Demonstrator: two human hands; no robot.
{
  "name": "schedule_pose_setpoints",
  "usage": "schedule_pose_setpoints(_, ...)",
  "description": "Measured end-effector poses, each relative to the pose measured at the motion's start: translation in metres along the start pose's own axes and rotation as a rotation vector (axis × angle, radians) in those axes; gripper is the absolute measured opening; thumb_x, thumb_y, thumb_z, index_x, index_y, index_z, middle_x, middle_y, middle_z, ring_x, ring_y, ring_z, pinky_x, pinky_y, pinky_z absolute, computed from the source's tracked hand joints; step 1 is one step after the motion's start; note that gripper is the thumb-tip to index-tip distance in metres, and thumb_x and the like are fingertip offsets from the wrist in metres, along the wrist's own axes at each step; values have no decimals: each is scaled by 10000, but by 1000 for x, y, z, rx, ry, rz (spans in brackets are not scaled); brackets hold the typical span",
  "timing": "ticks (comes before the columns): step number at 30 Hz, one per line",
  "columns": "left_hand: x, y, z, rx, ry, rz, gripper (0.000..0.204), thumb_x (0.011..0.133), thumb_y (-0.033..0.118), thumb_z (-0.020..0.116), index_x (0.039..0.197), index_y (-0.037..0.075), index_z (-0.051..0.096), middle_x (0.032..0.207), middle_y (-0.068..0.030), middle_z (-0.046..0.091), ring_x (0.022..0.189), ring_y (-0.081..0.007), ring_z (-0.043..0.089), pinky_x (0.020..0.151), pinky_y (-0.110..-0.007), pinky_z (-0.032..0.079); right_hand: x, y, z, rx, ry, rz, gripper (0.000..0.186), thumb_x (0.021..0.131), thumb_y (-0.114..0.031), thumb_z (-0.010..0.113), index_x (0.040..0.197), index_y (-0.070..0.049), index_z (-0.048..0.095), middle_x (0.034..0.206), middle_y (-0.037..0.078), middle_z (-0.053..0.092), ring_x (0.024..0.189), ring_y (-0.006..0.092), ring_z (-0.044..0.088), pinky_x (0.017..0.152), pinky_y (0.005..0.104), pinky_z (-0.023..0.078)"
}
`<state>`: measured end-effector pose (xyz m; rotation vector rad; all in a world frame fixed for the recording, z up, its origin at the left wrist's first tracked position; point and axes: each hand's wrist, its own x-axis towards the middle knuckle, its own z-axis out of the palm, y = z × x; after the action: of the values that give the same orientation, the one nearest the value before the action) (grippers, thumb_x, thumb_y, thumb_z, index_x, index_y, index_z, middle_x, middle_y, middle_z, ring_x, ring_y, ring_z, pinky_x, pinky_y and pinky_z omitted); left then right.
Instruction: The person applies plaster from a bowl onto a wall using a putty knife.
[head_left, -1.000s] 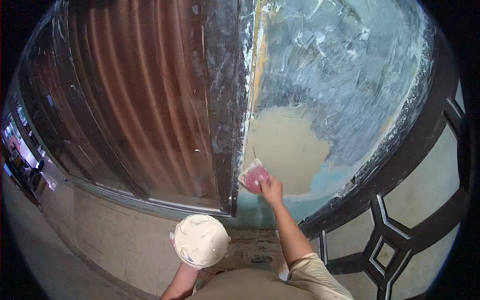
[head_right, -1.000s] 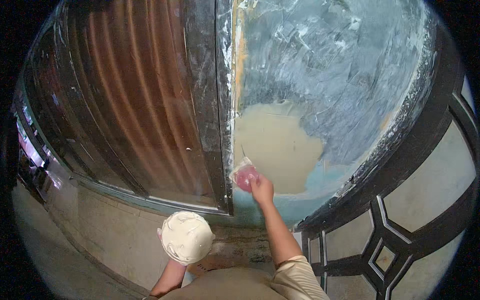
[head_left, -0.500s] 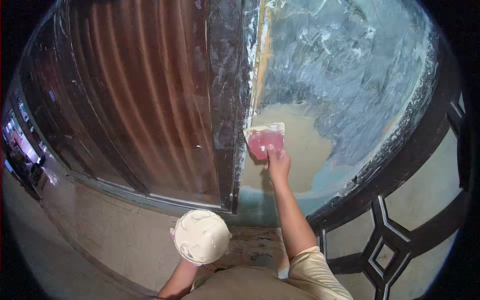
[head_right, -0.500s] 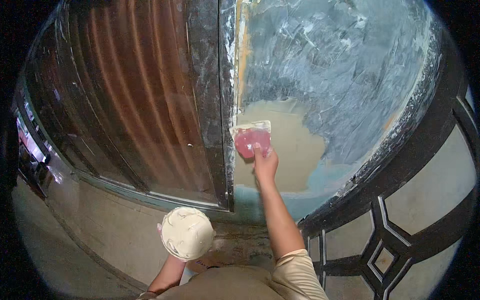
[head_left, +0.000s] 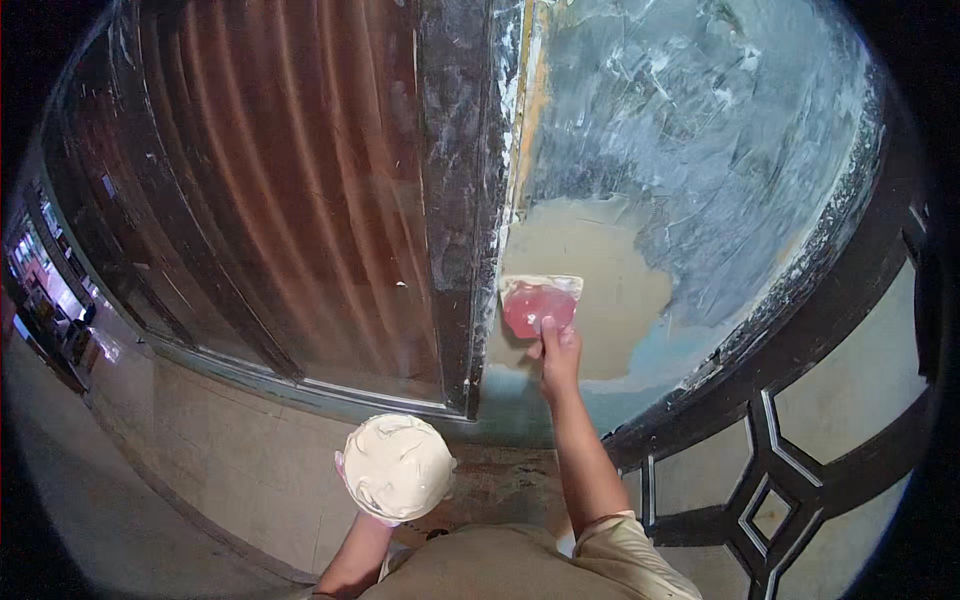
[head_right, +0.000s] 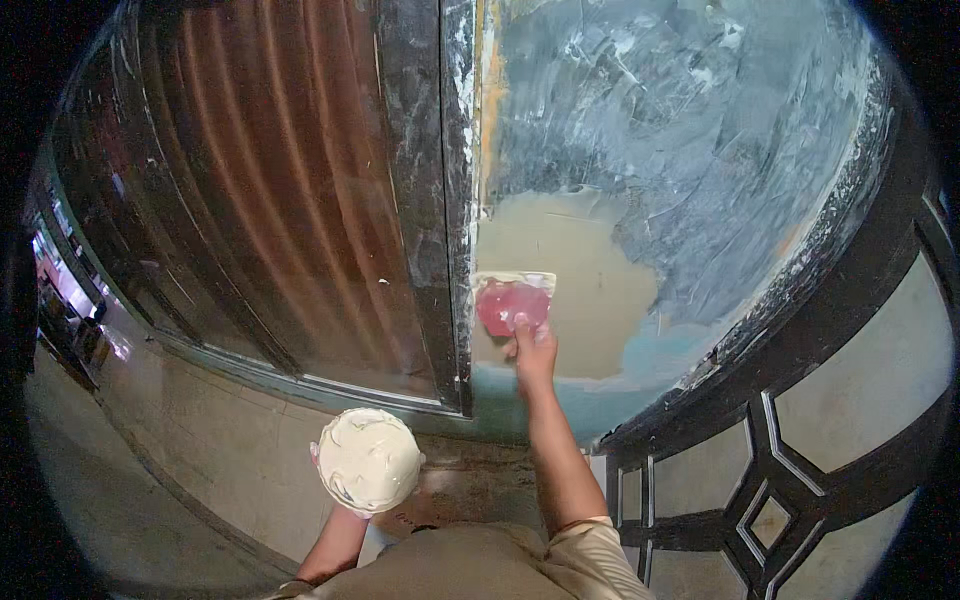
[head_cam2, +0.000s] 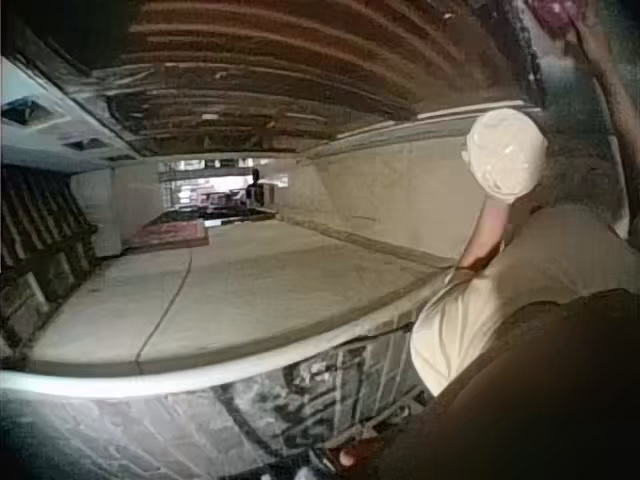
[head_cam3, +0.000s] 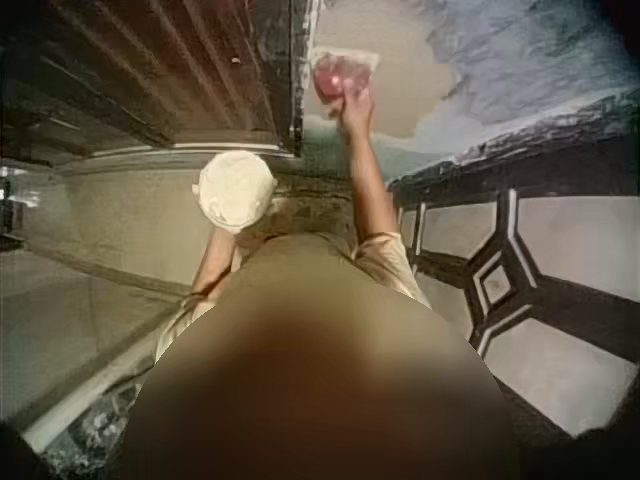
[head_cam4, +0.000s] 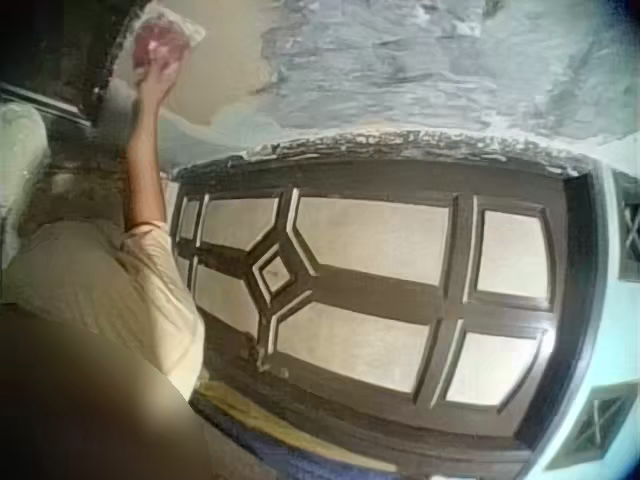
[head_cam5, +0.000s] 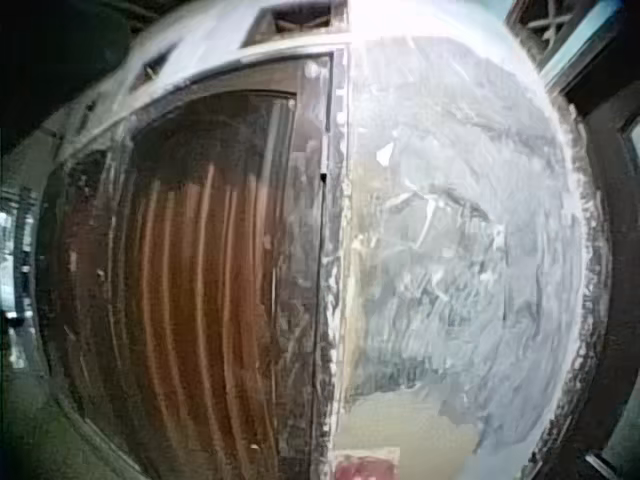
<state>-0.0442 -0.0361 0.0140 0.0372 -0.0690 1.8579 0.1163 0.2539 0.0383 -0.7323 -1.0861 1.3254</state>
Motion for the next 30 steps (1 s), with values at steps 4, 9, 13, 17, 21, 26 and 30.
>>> schedule_pose_setpoints(4, 5, -4, 9, 241, -86, -30, 973, 792, 876, 295, 1510, 220, 327, 1544, -135, 355, 1376, -431, 375, 1099, -658, 320, 25, -2, -5, 134, 91, 25, 196, 994, -240, 594, 1049, -53, 567, 770, 22, 622, 557, 94, 579, 529, 247, 497)
schedule_pose_setpoints(9, 3, -6, 3, 80, -115, -66, 967, 806, 859, 299, 1501, 187, 341, 1533, -148, 367, 1351, -425, 415, 1091, -635, 352, -38, 140, -63, -158, 129, 307, 308, 960, -383, 627, 831, -108, 575, 600, -4, 519, 480, 109, 495, 424, 277, 367)
schedule_pose_setpoints(13, 3, -10, 12, -109, 22, 32, 977, 795, 867, 304, 1495, 188, 348, 1524, -146, 378, 1346, -419, 422, 1086, -642, 352, -91, 174, -81, -169, 0, 539, 314, 945, -396, 644, 863, -94, 615, 606, -4, 516, 509, 96, 486, 450, 278, 363)
schedule_pose_setpoints(17, 4, -7, 16, -151, -65, -80, 1015, 751, 904, 312, 1511, 231, 317, 1542, -136, 350, 1369, -436, 381, 1033, -709, 357, -34, 98, -43, -83, -124, 236, 252, 975, -316, 606, 980, -65, 616, 725, 5, 595, 563, 84, 516, 495, 253, 400)
schedule_pose_setpoints(21, 11, -3, 12, 389, -113, -61, 913, 840, 834, 270, 1479, 192, 386, 1500, -125, 422, 1334, -409, 435, 1094, -638, 332, 16, -55, 34, 141, -12, -41, 174, 1002, -212, 559, 1043, -47, 596, 802, -1, 627, 599, 68, 525, 525, 236, 413)
schedule_pose_setpoints(26, 18, -13, 14, -125, 9, -131, 1019, 752, 912, 279, 1505, 227, 332, 1539, -132, 362, 1364, -432, 392, 1086, -667, 321, 25, -2, 5, 17, 219, -42, 188, 983, -228, 597, 1008, -43, 578, 721, -18, 564, 551, 64, 487, 472, 236, 376)
schedule_pose_setpoints(30, 21, -25, 27, -191, -105, -243, 1079, 703, 936, 338, 1504, 213, 330, 1531, -161, 362, 1325, -480, 412, 1025, -714, 351, -32, 135, -83, -282, 91, 166, 229, 981, -303, 591, 953, -76, 608, 702, -12, 554, 537, 83, 482, 459, 263, 382)
